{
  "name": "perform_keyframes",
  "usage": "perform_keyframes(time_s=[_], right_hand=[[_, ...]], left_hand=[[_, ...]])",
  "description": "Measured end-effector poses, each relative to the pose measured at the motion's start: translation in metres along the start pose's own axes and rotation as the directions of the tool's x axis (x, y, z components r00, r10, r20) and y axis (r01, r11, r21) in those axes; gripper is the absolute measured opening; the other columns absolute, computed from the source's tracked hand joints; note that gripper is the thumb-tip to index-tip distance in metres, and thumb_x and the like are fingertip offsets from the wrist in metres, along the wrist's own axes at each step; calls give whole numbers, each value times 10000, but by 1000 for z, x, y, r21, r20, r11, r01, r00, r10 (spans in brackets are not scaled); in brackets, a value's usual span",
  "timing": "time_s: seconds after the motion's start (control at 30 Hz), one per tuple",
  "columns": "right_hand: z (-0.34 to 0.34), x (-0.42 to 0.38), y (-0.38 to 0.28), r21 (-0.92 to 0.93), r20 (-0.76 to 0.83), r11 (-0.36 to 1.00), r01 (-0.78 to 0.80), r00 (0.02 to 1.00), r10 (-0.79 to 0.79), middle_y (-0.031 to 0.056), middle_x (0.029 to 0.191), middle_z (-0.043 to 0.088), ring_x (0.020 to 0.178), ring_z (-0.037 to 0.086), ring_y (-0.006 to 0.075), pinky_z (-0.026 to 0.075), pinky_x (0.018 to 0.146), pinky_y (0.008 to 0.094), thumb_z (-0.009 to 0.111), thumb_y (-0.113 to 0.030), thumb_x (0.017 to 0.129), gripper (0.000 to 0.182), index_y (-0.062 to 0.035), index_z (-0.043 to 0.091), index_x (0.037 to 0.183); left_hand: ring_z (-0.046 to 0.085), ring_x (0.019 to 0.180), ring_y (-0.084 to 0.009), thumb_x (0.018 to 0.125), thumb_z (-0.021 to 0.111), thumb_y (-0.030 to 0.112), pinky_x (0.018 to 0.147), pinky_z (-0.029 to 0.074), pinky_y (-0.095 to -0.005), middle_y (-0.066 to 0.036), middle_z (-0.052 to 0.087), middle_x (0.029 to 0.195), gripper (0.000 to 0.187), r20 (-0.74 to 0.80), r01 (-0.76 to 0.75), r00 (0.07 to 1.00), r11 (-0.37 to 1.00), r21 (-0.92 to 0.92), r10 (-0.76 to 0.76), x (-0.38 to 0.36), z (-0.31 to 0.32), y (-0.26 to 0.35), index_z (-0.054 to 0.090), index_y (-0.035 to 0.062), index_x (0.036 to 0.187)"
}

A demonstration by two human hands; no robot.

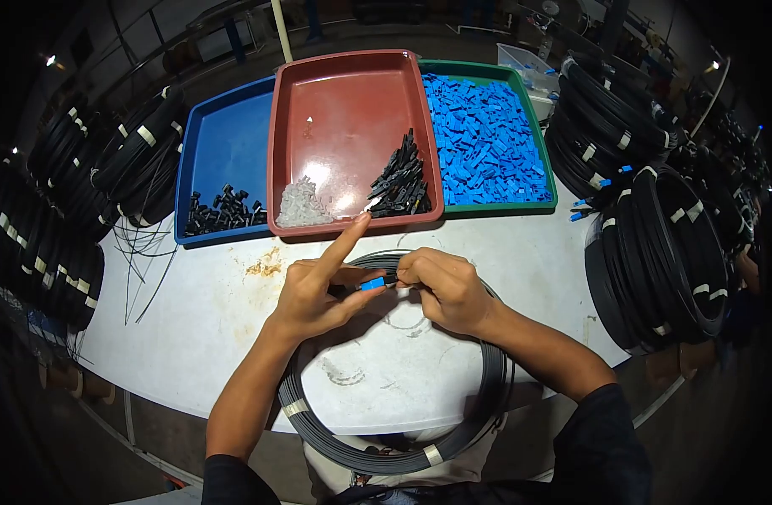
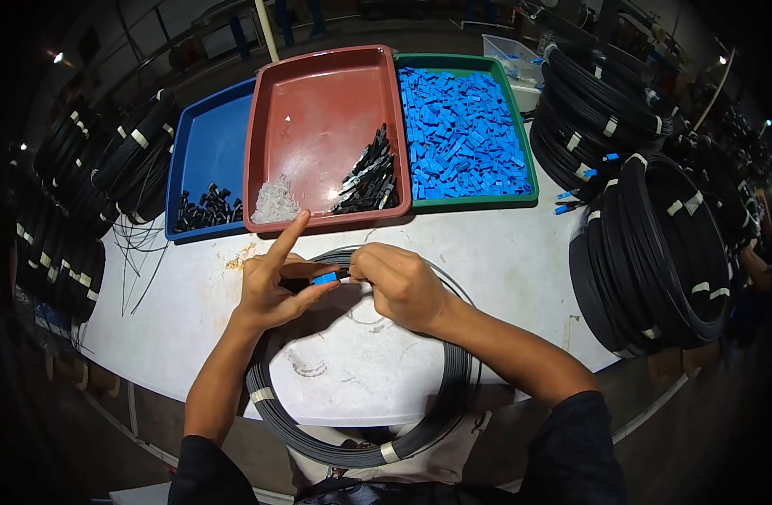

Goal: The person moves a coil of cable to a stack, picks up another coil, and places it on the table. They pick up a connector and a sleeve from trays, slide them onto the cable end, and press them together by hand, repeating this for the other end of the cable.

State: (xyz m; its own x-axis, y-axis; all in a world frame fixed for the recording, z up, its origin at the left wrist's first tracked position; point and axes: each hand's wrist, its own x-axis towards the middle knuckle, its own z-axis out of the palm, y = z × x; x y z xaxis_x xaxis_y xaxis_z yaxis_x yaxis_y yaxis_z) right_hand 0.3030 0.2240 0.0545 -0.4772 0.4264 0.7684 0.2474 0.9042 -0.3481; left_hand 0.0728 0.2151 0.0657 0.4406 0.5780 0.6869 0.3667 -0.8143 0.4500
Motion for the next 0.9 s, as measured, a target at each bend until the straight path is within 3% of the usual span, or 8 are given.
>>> perform_keyframes(time_s=[0.3,0.5,0.53,0.63,0.73,0.8,0.87,0.9], right_hand=[[3,-4,3,13,64,999,-50,997,49,146,855,654,733,666,293,543,640,367,628,184,673,254,24,584,864],[-13,5,4,50,83,969,-241,968,237,164,922,659,840,662,370,532,747,418,672,47,849,159,3,616,991],[-16,4,13,19,86,972,-235,969,233,149,991,710,839,710,261,557,752,343,710,33,840,210,6,671,1045],[-35,8,19,10,155,956,-295,945,289,147,1052,703,857,722,226,563,766,328,655,40,881,222,23,655,1102],[-43,4,27,219,251,833,-508,854,455,143,1108,684,891,732,204,575,797,319,572,63,921,240,42,628,1153],[-47,2,34,198,298,828,-524,837,459,145,1136,668,929,739,210,581,831,319,508,70,951,250,52,608,1179],[-47,0,37,185,278,834,-520,841,464,148,1136,668,950,739,218,581,847,321,494,85,949,265,46,600,1188],[-45,1,37,198,271,828,-525,841,468,151,1141,666,958,738,222,582,856,324,490,89,949,273,44,591,1199]], left_hand=[[761,725,-226,747,862,83,640,577,-287,-105,785,886,807,60,69,996,997,22,-71,-1,-4,-2,525,91,1480],[752,1024,-277,821,832,152,900,578,-346,-205,754,1104,565,-79,166,983,986,18,-164,10,-35,2,635,5,1330],[756,1005,-264,847,797,105,878,578,-334,-200,762,1064,477,-117,186,976,983,-6,-185,11,-41,6,659,-6,1290],[764,926,-219,843,773,45,814,586,-318,-156,775,935,315,-170,275,944,959,-73,-284,-2,-57,36,727,-15,1148],[704,692,-226,797,851,311,659,530,-319,-91,780,904,408,151,160,977,986,-56,-150,-45,-58,84,759,59,1104],[729,786,-202,787,826,508,718,551,-345,-68,775,1003,585,386,152,914,987,-47,-123,-63,-52,128,735,112,1208],[729,957,-170,841,741,580,801,560,-316,-41,745,1146,664,411,35,910,998,46,-51,-94,-35,155,676,131,1326],[698,891,-146,895,722,446,763,537,-291,-4,735,1058,530,399,26,915,996,88,-60,-109,-24,169,660,198,1360]])
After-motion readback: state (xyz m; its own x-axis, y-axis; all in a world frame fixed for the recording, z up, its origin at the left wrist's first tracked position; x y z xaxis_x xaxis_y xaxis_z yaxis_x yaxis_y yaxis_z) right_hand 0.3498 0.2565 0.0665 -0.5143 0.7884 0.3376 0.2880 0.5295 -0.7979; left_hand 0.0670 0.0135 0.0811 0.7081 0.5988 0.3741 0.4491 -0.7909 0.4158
